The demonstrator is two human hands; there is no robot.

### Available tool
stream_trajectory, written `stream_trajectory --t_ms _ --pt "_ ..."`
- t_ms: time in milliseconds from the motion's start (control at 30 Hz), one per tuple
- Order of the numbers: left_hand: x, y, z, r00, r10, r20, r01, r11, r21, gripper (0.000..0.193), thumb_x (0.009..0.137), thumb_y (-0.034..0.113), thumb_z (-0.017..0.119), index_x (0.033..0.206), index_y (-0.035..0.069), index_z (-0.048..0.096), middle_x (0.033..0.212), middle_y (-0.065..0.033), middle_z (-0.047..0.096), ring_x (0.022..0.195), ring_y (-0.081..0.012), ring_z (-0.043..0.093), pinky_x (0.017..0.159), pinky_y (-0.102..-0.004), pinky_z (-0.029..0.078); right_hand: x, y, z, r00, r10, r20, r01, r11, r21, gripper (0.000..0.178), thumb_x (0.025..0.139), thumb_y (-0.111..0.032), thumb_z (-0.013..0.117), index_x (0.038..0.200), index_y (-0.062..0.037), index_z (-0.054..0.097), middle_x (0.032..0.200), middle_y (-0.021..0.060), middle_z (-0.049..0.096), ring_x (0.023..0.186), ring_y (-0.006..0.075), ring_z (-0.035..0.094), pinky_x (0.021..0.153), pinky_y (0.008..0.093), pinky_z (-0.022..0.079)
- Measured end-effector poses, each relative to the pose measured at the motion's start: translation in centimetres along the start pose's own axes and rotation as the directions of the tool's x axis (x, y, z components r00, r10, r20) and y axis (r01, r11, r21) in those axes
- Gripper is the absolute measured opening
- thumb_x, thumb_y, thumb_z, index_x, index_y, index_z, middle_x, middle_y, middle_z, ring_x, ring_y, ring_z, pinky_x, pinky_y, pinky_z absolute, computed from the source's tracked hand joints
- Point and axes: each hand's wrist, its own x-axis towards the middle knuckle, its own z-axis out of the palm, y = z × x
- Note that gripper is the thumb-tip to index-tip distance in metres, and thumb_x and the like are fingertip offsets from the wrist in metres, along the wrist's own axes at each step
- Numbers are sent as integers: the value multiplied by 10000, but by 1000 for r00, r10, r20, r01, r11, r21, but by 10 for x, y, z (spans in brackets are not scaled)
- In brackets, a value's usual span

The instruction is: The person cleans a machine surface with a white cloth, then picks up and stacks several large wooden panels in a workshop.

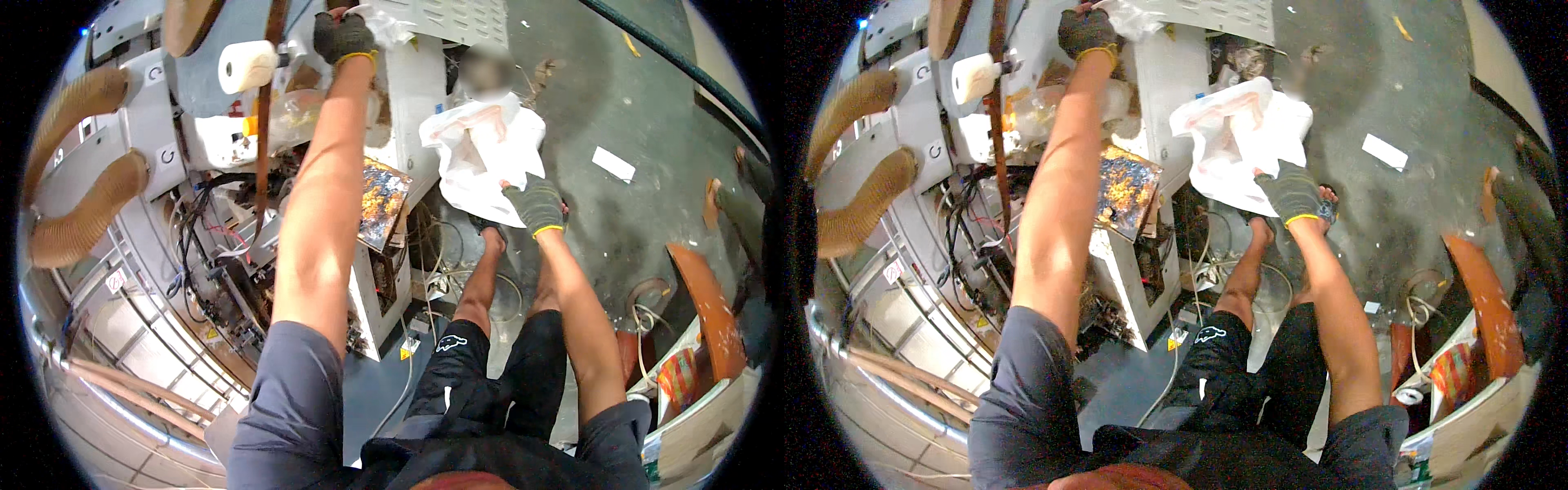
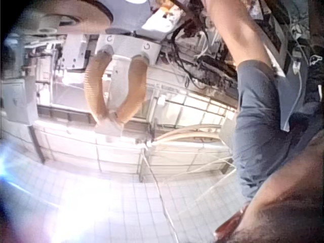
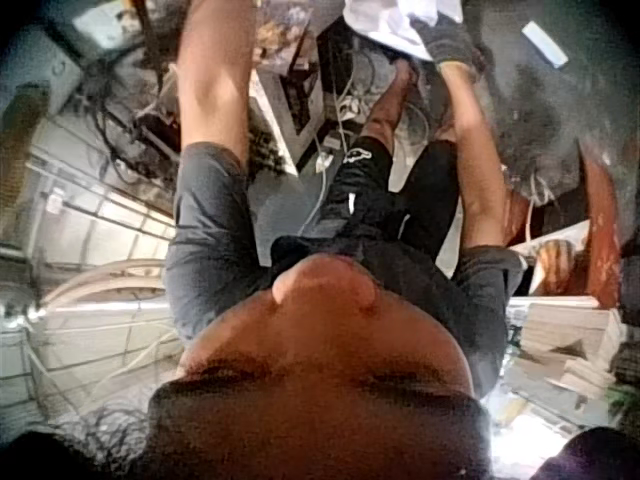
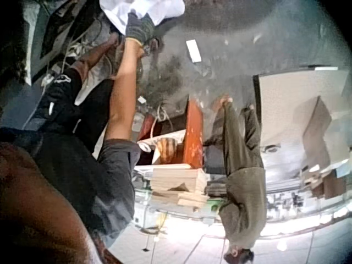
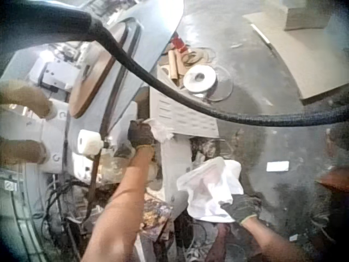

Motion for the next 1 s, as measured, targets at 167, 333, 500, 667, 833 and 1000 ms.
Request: stream_trajectory --t_ms 167,333,500,667,833,1000 --pt "-114 112 -52 992 -106 63 123 894 -432 326 791 83 755 1064 45 582 930 -57 631 864 -207 613 766 -354 533 16 19 13 989 -68 -132 70 998 8 864 776 -710 579 1151 68 619 1044 318 642 1015 436 621 880 479 480" --pt "-172 178 -133 938 -98 -333 40 983 -177 268 855 230 711 950 -2 616 848 -77 646 749 -131 579 684 -269 468 16 6 7 999 -51 5 51 999 9 821 764 -652 638 1161 66 616 1062 318 639 1032 433 617 900 463 478" --pt "-140 165 -173 824 252 -507 -219 968 124 318 885 229 680 1055 -24 590 929 -102 609 841 -189 571 768 -300 465 17 16 17 1000 -23 -9 22 999 -27 835 767 -650 639 1202 62 599 1133 316 618 1110 422 583 959 460 449" --pt "-102 138 -195 886 320 -337 -187 909 371 393 857 157 719 1174 -14 562 1099 -123 581 1041 -228 534 923 -336 434 19 23 27 998 -56 2 56 995 -88 855 775 -673 614 1204 66 598 1142 310 617 1110 417 580 965 459 446" --pt "-92 108 -216 939 200 -278 -107 943 314 459 847 197 752 1214 -9 569 1142 -127 588 1087 -226 529 967 -354 414 23 24 36 998 -67 5 67 994 -90 864 773 -686 612 1199 66 603 1123 304 630 1060 420 609 933 460 472" --pt "-100 102 -221 928 343 -147 -279 899 336 692 855 172 740 1423 -30 399 1337 -169 513 1175 -264 513 1022 -375 387 18 19 32 985 -154 -74 149 986 -70 824 771 -662 645 1064 108 628 987 332 641 960 441 628 856 463 489"
